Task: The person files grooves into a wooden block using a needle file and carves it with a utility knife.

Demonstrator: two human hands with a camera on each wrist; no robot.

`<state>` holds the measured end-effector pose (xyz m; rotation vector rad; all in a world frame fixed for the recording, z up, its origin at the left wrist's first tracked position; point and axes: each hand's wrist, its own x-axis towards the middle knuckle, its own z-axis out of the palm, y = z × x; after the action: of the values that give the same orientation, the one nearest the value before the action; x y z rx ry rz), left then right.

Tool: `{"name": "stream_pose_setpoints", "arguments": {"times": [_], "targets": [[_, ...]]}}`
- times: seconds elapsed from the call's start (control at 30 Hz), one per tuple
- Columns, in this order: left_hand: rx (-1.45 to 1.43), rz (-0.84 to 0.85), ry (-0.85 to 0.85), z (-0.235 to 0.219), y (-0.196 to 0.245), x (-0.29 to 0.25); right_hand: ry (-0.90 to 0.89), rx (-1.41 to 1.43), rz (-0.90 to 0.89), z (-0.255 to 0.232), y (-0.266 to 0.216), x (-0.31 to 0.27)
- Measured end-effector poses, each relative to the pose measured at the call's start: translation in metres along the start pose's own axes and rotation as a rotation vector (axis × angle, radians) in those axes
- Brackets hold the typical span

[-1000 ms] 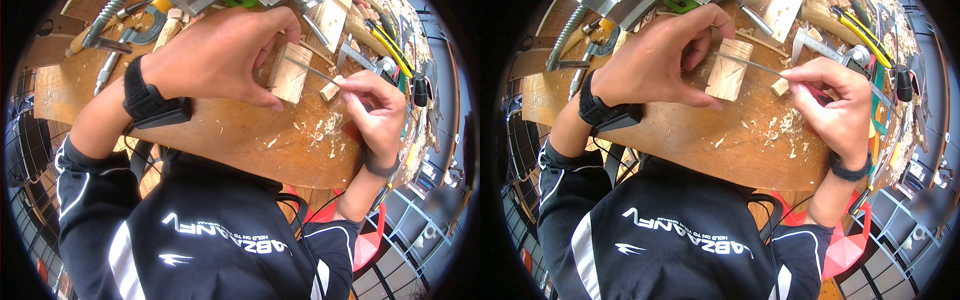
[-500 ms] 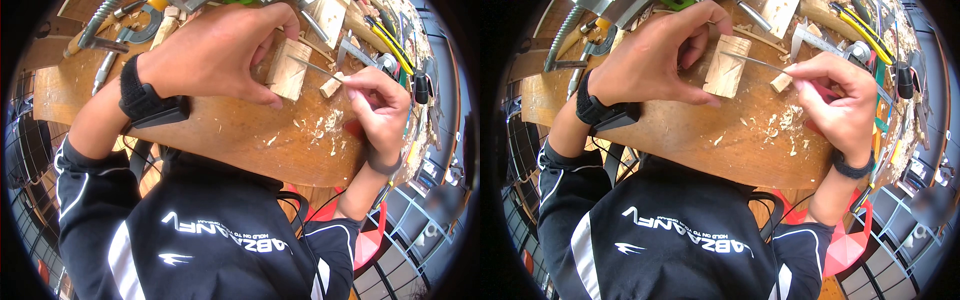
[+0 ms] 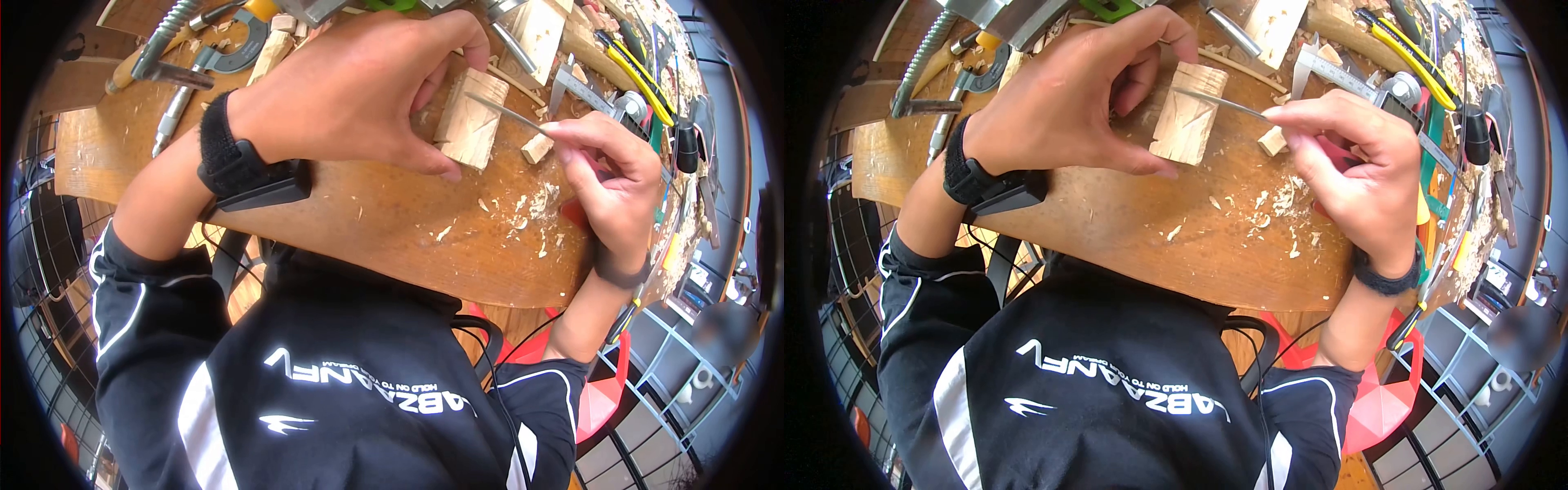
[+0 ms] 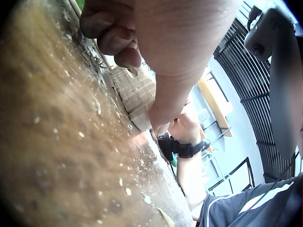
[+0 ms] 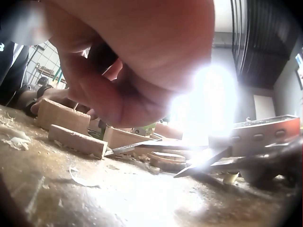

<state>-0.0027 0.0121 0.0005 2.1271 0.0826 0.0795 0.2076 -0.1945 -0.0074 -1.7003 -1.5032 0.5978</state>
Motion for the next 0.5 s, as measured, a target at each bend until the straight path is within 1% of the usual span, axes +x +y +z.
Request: {"name": "stream_pose_setpoints", "arguments": {"times": [0.1,0.17,0.23,0.27,0.33,0.4,0.43,0.5], "targets": [[-0.005,0.009,0.003,0.002,-0.002,0.001,-0.038,-0.017,-0.019,-0.005,0.000,0.001],[0.000,0.006,0.018,0.006,-0.007,-0.001,-0.015,-0.043,-0.005,-0.009,0.003,-0.004],[-0.020,0.170,0.055,0.004,-0.013,-0.003,-0.021,-0.051,-0.011,-0.012,0.004,-0.003],[-0.019,0.170,0.055,0.005,-0.012,-0.002,-0.010,-0.035,-0.021,-0.008,0.004,-0.002],[0.016,0.048,0.025,0.005,-0.006,0.000,-0.019,-0.051,-0.046,-0.003,0.002,0.001],[0.001,0.044,0.000,0.000,-0.003,0.000,-0.028,-0.066,-0.074,-0.003,0.001,0.002],[-0.012,0.038,-0.024,-0.001,-0.003,-0.001,-0.029,-0.072,-0.054,-0.006,0.001,0.000],[-0.013,0.033,-0.011,0.004,-0.007,0.000,-0.033,-0.077,-0.032,-0.008,0.002,-0.002]]}}
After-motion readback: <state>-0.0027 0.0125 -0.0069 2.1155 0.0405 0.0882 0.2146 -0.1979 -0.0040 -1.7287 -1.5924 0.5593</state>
